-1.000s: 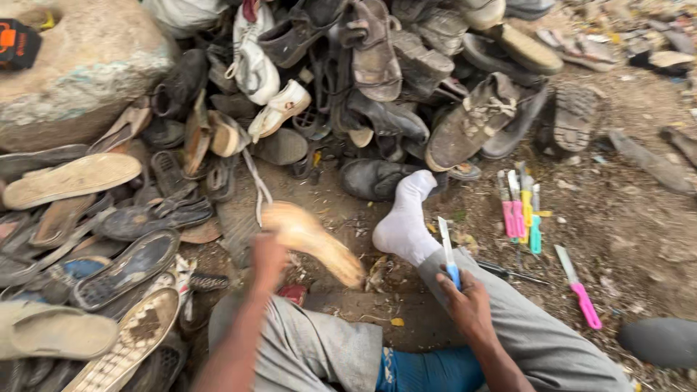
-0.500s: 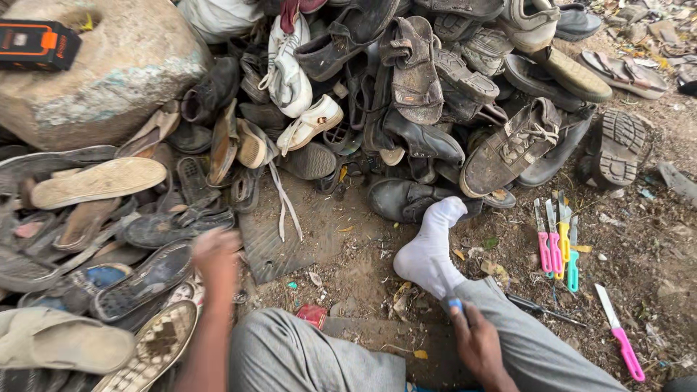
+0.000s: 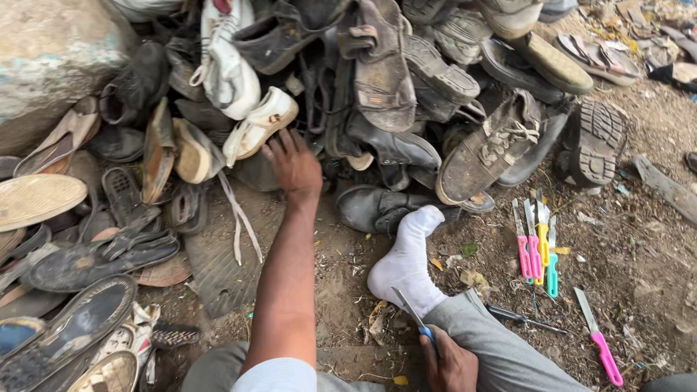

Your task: The person uses a small knife and a white tool to repair various old shoes while sitting on the ground, cutting materials and applying them to shoe soles.

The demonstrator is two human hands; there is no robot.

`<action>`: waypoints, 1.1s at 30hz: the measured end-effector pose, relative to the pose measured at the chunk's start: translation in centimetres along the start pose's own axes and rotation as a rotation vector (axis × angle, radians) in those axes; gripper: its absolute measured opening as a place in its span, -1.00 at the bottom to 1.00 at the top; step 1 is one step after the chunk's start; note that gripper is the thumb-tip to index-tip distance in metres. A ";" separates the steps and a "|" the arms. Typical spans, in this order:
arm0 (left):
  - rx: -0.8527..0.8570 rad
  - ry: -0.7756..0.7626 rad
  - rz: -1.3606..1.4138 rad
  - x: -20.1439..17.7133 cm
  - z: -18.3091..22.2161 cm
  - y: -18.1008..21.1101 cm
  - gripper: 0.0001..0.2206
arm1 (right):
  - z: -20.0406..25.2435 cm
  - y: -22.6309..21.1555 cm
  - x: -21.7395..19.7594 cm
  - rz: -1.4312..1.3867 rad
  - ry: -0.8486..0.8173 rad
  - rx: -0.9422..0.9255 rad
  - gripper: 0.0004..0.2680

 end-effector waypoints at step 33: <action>-0.337 -0.304 0.756 -36.1 25.7 -23.3 -0.76 | 0.6 1.4 -0.1 0.110 -0.194 0.120 -0.74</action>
Point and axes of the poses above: each hand's wrist, its own z-axis away from the middle knuckle, its own x-axis out of the palm, y = z × x, the point moved 3 cm from there along -z, towards the middle knuckle, and after that the axes turned 4 degrees about y, right-handed, at the moved point
